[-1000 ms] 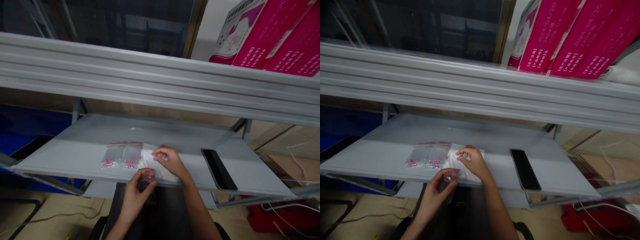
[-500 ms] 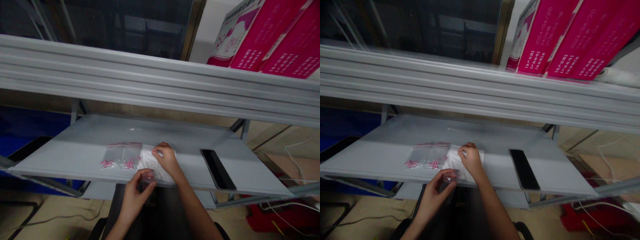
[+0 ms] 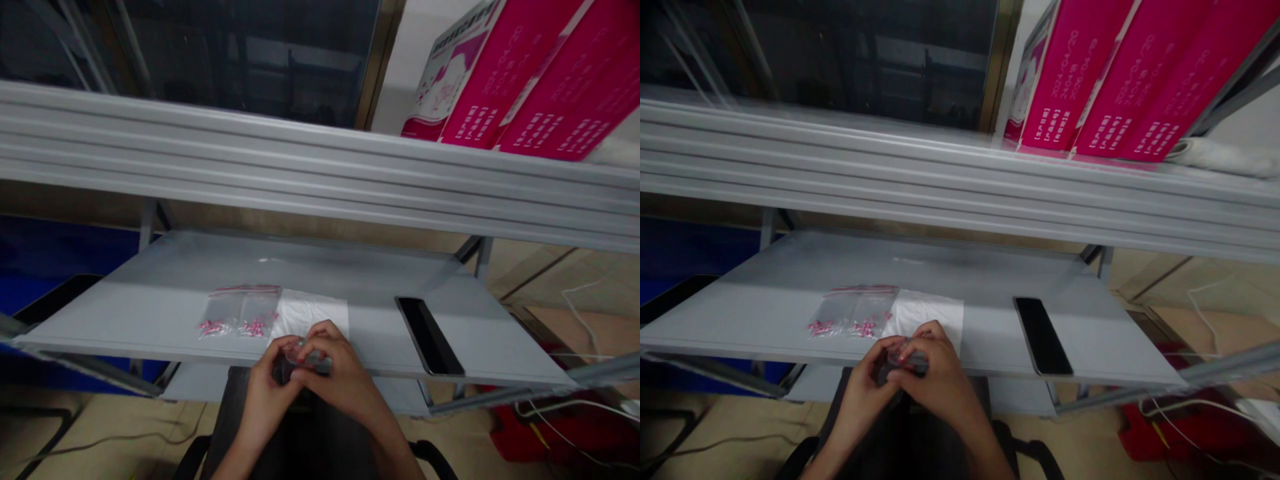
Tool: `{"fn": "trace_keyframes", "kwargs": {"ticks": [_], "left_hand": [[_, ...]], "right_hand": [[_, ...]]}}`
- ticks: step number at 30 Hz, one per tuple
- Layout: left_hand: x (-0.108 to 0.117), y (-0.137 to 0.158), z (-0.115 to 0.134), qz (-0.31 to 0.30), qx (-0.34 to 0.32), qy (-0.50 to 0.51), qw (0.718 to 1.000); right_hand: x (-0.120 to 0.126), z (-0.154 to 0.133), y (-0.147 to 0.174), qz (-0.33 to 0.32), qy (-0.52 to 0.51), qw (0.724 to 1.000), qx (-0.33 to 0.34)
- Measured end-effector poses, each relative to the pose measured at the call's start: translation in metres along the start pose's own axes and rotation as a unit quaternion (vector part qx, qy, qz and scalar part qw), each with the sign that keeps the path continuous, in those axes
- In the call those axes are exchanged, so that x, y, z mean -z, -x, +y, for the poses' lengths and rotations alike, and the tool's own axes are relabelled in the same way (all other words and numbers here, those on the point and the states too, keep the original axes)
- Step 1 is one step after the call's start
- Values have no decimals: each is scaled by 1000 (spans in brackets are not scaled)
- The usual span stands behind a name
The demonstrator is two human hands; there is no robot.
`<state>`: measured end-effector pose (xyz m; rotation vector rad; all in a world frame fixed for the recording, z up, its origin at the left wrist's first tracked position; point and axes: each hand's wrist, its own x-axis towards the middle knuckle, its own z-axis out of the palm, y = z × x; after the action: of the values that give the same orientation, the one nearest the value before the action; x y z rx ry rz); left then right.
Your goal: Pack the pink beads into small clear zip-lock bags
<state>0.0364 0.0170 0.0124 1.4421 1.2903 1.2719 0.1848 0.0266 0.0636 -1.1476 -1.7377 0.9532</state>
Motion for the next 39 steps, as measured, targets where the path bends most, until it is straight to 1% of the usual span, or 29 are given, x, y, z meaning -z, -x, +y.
{"fn": "trace_keyframes", "kwargs": {"ticks": [4, 7, 11, 15, 17, 20, 24, 28, 30, 33, 37, 39], "left_hand": [[0, 8, 5, -2, -9, -8, 1000], [5, 13, 16, -26, 19, 17, 999], [15, 13, 33, -71, 59, 71, 993], [21, 13, 43, -86, 63, 75, 991], [21, 14, 44, -80, 57, 62, 993], [20, 16, 43, -54, 38, 41, 997], [19, 18, 42, -15, 20, 19, 1000], [19, 19, 43, 2, 0, -31, 1000], [20, 20, 44, 15, -12, -53, 998], [23, 19, 46, 34, -33, -75, 996], [28, 15, 50, 54, -65, -90, 992], [31, 12, 51, 40, -80, -92, 992]], "right_hand": [[2, -2, 13, 6, -20, 1000, -18], [12, -6, 19, -8, -28, 999, -38], [20, -10, 27, -11, -59, 998, -32], [20, -8, 31, -28, -126, 990, -50], [18, -6, 32, -26, -146, 987, -67], [16, -2, 31, 5, -175, 981, -81], [15, 3, 30, 41, -221, 972, -67], [11, 7, 33, 90, -245, 964, -49], [8, 7, 34, 125, -244, 961, -38], [2, 4, 36, 164, -214, 963, -19], [-2, -4, 37, 190, -182, 965, 4], [-1, -5, 36, 190, -169, 967, 10]]}}
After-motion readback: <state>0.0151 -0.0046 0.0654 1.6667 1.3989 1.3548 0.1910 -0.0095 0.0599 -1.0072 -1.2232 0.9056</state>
